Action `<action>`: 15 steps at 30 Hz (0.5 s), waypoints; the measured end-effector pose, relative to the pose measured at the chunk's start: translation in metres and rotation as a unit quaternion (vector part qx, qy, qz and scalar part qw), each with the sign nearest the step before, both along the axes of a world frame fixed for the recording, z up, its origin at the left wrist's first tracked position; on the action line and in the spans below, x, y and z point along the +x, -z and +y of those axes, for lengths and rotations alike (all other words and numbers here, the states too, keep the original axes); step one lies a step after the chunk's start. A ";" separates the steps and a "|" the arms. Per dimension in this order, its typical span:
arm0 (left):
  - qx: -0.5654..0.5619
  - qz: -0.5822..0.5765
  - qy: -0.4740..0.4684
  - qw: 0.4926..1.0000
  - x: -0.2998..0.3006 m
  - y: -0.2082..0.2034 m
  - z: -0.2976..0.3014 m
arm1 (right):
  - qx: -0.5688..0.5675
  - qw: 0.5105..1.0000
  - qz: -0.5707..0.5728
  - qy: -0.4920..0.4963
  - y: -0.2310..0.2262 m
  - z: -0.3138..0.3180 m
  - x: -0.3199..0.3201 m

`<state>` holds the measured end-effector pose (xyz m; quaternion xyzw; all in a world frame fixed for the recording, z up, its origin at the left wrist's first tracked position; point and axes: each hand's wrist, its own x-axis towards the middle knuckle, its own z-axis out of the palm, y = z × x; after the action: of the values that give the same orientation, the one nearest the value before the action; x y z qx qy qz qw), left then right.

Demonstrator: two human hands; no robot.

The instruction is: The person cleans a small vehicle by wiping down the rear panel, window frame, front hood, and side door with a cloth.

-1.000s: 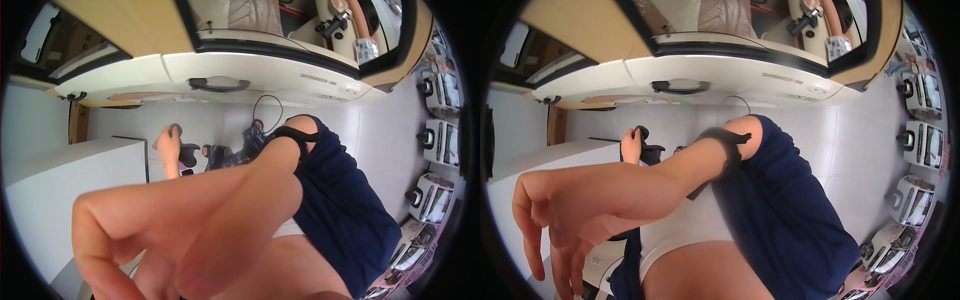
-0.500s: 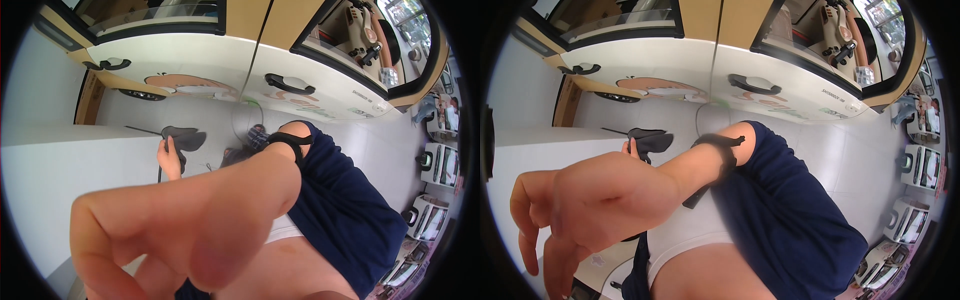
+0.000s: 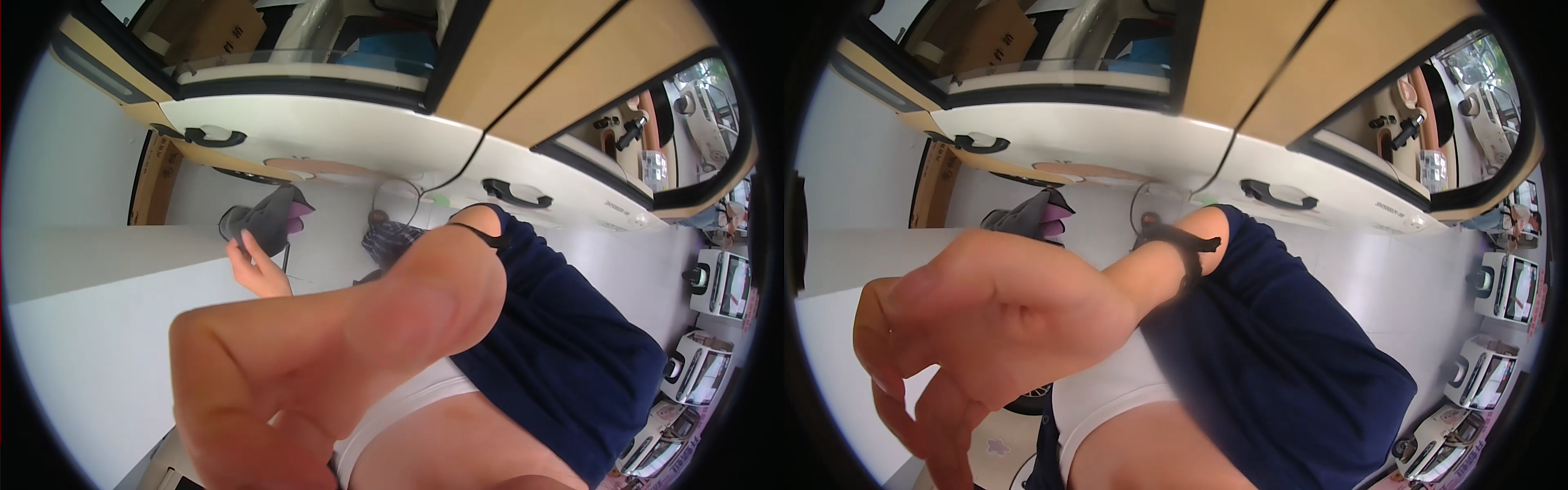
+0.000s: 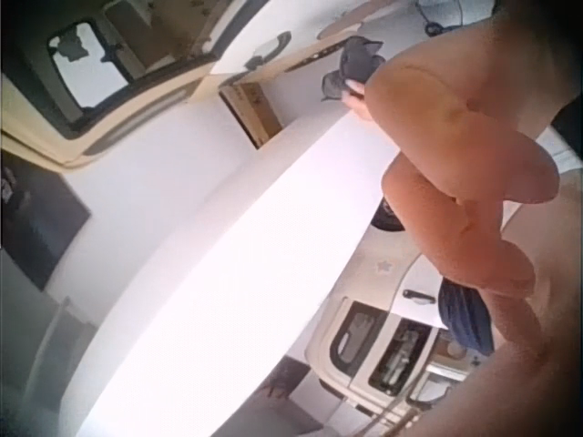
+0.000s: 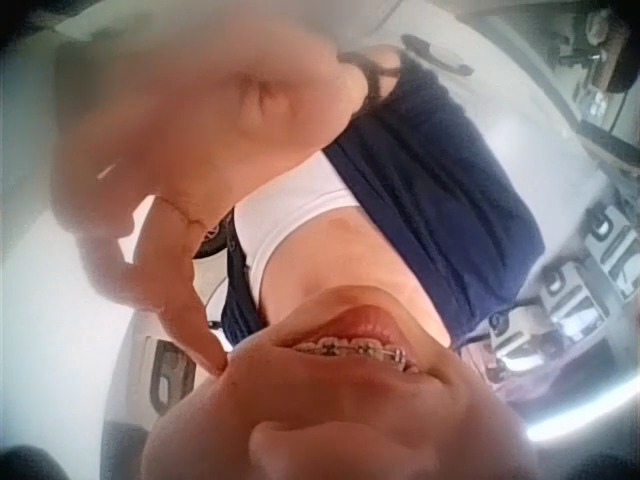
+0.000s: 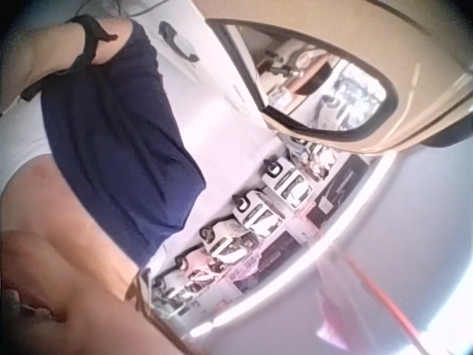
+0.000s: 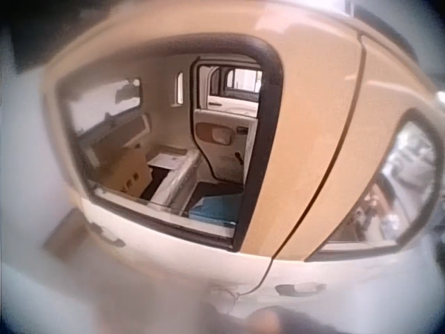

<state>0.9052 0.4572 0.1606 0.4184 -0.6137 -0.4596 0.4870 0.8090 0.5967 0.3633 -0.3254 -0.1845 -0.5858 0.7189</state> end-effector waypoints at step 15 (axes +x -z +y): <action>-0.532 -0.023 0.282 0.798 -0.177 -0.079 -0.047 | -0.016 0.917 0.158 0.367 0.023 -0.038 -0.079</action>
<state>0.7284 0.4102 0.2398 -0.0876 -0.8635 -0.1685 0.4672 0.7302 0.5587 0.3399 -0.4698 0.0547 -0.7464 0.4682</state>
